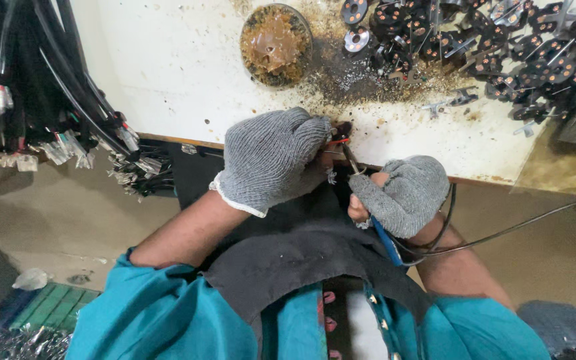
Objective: The person solders wires to electrical plug connectors at a workbench. They hold a wire and plug in one hand, apply a soldering iron with the other, dip the wired plug into a flux container, and set finished plugs aside with a pile of completed connectors on the bench.
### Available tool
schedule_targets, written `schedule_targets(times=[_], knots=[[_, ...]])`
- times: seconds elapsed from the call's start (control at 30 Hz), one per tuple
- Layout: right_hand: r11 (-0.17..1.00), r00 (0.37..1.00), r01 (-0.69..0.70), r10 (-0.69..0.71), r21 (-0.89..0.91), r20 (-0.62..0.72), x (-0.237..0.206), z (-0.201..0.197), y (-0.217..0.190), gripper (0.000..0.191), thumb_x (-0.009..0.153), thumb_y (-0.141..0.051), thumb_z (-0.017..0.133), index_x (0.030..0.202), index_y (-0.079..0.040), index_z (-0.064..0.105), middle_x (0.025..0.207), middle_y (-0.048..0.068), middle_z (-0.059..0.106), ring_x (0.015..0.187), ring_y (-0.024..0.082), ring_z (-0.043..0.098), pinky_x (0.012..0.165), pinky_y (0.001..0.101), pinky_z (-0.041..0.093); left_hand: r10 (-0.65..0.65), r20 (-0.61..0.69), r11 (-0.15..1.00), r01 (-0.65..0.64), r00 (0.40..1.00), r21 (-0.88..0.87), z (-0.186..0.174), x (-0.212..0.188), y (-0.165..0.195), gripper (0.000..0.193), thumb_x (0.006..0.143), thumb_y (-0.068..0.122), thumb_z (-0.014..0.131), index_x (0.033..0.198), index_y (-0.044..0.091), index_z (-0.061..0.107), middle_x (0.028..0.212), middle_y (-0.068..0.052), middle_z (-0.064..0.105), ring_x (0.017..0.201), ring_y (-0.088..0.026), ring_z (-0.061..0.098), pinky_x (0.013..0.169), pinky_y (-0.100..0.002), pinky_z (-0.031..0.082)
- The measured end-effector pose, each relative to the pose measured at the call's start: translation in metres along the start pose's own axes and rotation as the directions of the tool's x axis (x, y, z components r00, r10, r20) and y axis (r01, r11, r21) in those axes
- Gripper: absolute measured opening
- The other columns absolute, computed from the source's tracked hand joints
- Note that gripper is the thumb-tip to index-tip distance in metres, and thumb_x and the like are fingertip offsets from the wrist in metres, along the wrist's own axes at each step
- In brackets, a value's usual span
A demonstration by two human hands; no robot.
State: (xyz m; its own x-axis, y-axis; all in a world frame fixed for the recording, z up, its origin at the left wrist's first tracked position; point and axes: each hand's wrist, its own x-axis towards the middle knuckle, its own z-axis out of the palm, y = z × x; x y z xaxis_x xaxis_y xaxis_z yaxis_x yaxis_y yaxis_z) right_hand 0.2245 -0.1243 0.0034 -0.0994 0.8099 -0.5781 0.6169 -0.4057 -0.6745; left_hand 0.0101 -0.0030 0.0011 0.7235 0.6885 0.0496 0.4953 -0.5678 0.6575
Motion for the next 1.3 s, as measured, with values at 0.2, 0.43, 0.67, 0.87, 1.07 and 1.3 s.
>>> schedule_targets(times=[0.2, 0.43, 0.67, 0.87, 1.07, 1.3], knots=[[0.993, 0.999, -0.047, 0.05, 0.112, -0.022, -0.005, 0.008, 0.016, 0.038, 0.085, -0.036, 0.07, 0.054, -0.013, 0.072, 0.048, 0.0, 0.066, 0.042, 0.013, 0.063, 0.045, 0.0312, 0.048, -0.003, -0.003, 1.0, 0.003, 1.0, 0.0, 0.001, 0.001, 0.001, 0.033, 0.075, 0.031, 0.083, 0.099, 0.016, 0.066, 0.083, -0.007, 0.061, 0.072, -0.03, 0.064, 0.057, -0.044, 0.048], [0.452, 0.946, -0.321, 0.112, 0.832, 0.304, -0.01, 0.028, 0.041, 0.039, 0.102, -0.023, 0.067, 0.069, -0.002, 0.067, 0.061, 0.004, 0.063, 0.059, 0.016, 0.064, 0.054, 0.0313, 0.052, 0.0, 0.001, 1.0, 0.0, 1.0, 0.004, 0.0, 0.001, 0.001, 0.031, 0.076, 0.031, 0.083, 0.097, 0.015, 0.066, 0.083, -0.007, 0.061, 0.072, -0.03, 0.065, 0.057, -0.044, 0.048], [0.911, 0.714, 0.385, -0.397, -0.149, -0.576, -0.013, 0.012, 0.004, 0.021, 0.099, -0.015, 0.069, 0.084, 0.0, 0.067, 0.074, 0.011, 0.068, 0.073, 0.023, 0.066, 0.067, 0.0357, 0.052, 0.008, -0.015, 1.0, -0.009, 1.0, -0.02, -0.001, 0.002, 0.002, 0.029, 0.078, 0.03, 0.081, 0.097, 0.015, 0.067, 0.083, -0.008, 0.061, 0.072, -0.031, 0.064, 0.059, -0.044, 0.049], [0.948, 0.766, 0.238, -0.048, 0.213, -0.64, -0.001, 0.007, -0.033, 0.018, 0.102, -0.013, 0.067, 0.089, -0.002, 0.068, 0.078, 0.011, 0.072, 0.074, 0.021, 0.07, 0.07, 0.0335, 0.053, -0.014, 0.006, 1.0, 0.014, 1.0, 0.018, 0.002, 0.002, 0.001, 0.029, 0.075, 0.031, 0.082, 0.088, 0.014, 0.062, 0.079, -0.009, 0.059, 0.07, -0.031, 0.064, 0.057, -0.046, 0.048], [0.971, 0.818, 0.178, -0.054, 0.163, -0.573, 0.006, 0.011, -0.034, 0.01, 0.103, -0.007, 0.067, 0.094, -0.004, 0.07, 0.088, 0.012, 0.077, 0.082, 0.021, 0.072, 0.079, 0.0328, 0.055, -0.025, 0.002, 1.0, 0.025, 1.0, 0.004, 0.003, 0.004, 0.001, 0.028, 0.075, 0.03, 0.082, 0.088, 0.016, 0.062, 0.077, -0.008, 0.059, 0.069, -0.03, 0.065, 0.057, -0.045, 0.048], [0.95, 0.791, 0.306, -0.216, 0.064, -0.573, 0.014, 0.015, -0.04, 0.018, 0.094, 0.002, 0.072, 0.111, -0.003, 0.074, 0.104, 0.011, 0.076, 0.099, 0.019, 0.074, 0.091, 0.0312, 0.058, -0.044, -0.003, 0.999, 0.044, 0.999, 0.0, 0.004, 0.002, 0.001, 0.029, 0.076, 0.031, 0.082, 0.099, 0.018, 0.069, 0.08, -0.007, 0.062, 0.07, -0.03, 0.065, 0.057, -0.044, 0.049]])
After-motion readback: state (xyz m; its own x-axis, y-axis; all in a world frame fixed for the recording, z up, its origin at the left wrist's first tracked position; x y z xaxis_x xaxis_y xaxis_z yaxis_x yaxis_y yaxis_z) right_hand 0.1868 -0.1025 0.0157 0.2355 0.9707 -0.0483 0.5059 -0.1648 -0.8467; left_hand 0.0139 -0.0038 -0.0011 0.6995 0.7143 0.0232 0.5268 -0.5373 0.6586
